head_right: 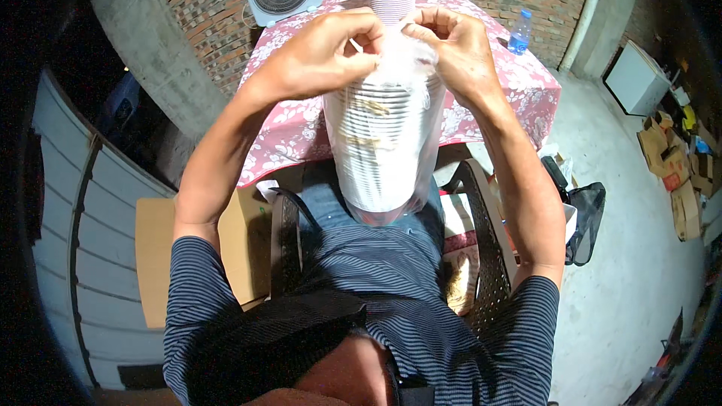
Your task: Tying string to paper cups and packing them into bags and cardboard boxes.
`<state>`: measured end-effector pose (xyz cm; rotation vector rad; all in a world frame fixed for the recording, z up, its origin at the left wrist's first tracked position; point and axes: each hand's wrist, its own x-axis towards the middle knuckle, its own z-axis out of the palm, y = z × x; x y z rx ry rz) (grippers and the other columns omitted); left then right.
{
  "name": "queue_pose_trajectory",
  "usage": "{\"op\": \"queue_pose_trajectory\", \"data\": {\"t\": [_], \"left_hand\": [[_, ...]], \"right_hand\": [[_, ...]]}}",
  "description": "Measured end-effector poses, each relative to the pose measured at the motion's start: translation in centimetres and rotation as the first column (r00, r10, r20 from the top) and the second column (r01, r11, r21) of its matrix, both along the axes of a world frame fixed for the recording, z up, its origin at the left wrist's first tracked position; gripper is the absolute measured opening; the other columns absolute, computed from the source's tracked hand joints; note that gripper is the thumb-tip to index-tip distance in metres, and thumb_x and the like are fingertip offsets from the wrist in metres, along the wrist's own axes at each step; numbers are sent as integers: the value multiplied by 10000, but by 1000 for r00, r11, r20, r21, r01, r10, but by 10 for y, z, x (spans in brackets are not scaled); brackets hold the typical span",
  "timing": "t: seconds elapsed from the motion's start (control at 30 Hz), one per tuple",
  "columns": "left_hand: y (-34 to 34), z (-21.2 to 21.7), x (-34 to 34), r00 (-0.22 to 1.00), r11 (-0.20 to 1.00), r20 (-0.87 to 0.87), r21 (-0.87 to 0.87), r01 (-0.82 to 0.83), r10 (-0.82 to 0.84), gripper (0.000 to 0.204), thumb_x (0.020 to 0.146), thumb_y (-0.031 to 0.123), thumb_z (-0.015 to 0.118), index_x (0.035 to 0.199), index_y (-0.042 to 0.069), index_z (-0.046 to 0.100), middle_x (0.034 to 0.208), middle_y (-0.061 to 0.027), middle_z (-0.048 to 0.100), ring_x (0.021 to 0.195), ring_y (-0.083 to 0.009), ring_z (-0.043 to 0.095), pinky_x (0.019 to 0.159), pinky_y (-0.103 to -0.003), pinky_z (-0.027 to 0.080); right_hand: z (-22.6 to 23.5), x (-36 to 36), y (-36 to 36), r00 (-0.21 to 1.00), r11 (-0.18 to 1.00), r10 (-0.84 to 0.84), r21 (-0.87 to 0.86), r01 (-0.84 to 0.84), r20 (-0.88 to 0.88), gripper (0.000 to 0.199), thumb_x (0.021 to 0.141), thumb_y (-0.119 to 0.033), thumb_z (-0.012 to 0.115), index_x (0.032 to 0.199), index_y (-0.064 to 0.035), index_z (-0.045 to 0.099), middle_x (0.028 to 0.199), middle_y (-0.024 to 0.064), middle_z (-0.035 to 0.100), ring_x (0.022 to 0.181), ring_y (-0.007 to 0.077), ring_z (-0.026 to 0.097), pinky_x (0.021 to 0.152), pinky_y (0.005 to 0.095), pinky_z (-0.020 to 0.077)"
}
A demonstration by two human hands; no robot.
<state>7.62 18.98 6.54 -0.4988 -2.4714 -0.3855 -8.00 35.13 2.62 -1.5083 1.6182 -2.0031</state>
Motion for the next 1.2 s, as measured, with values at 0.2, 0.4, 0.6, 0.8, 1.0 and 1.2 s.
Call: {"op": "queue_pose_trajectory", "data": {"t": [0.2,0.4,0.6,0.8,1.0,1.2], "left_hand": [[-7,7,-23,978,927,196,374,-2,-77,389,1007,324,679,1196,-16,674,1019,-48,688,972,-113,619,859,-281,509],[-16,-5,-31,937,946,304,318,69,-170,385,1029,330,630,1151,-31,686,953,-26,687,905,-89,591,800,-287,508],[-27,-12,7,916,996,400,74,-54,20,343,1020,224,533,1180,-57,645,1070,-134,709,996,-160,630,892,-316,499],[-49,-19,5,926,965,376,246,-88,-12,359,1058,277,531,1165,-38,667,903,-30,670,826,-105,573,739,-300,478],[-25,-2,12,962,968,269,250,-31,-39,321,966,254,571,960,-54,661,764,-64,592,723,-143,552,656,-327,460],[-27,-13,-12,988,987,152,153,-42,19,350,947,264,561,962,-57,699,753,-248,659,679,-290,633,663,-435,506]], "right_hand": [[0,13,-8,999,995,11,-96,-6,51,167,930,-79,735,1043,43,722,940,65,736,835,96,671,759,238,546],[-11,15,-3,978,974,-186,-149,171,-95,145,941,-77,724,1043,26,730,915,32,718,789,87,642,710,231,519],[21,0,22,935,861,-351,-407,303,-46,153,1001,-123,674,1069,-7,747,859,76,713,760,132,680,715,300,595],[44,12,34,927,995,-86,-76,62,-365,251,999,-126,675,1200,19,712,1019,108,740,893,159,711,826,310,605],[44,39,-10,889,977,50,206,50,-455,258,941,-144,747,1112,48,740,983,74,736,863,120,672,789,265,545],[16,17,-15,874,997,-19,57,53,-486,116,1021,-41,615,1087,44,659,997,28,665,951,90,609,860,248,501]]}}
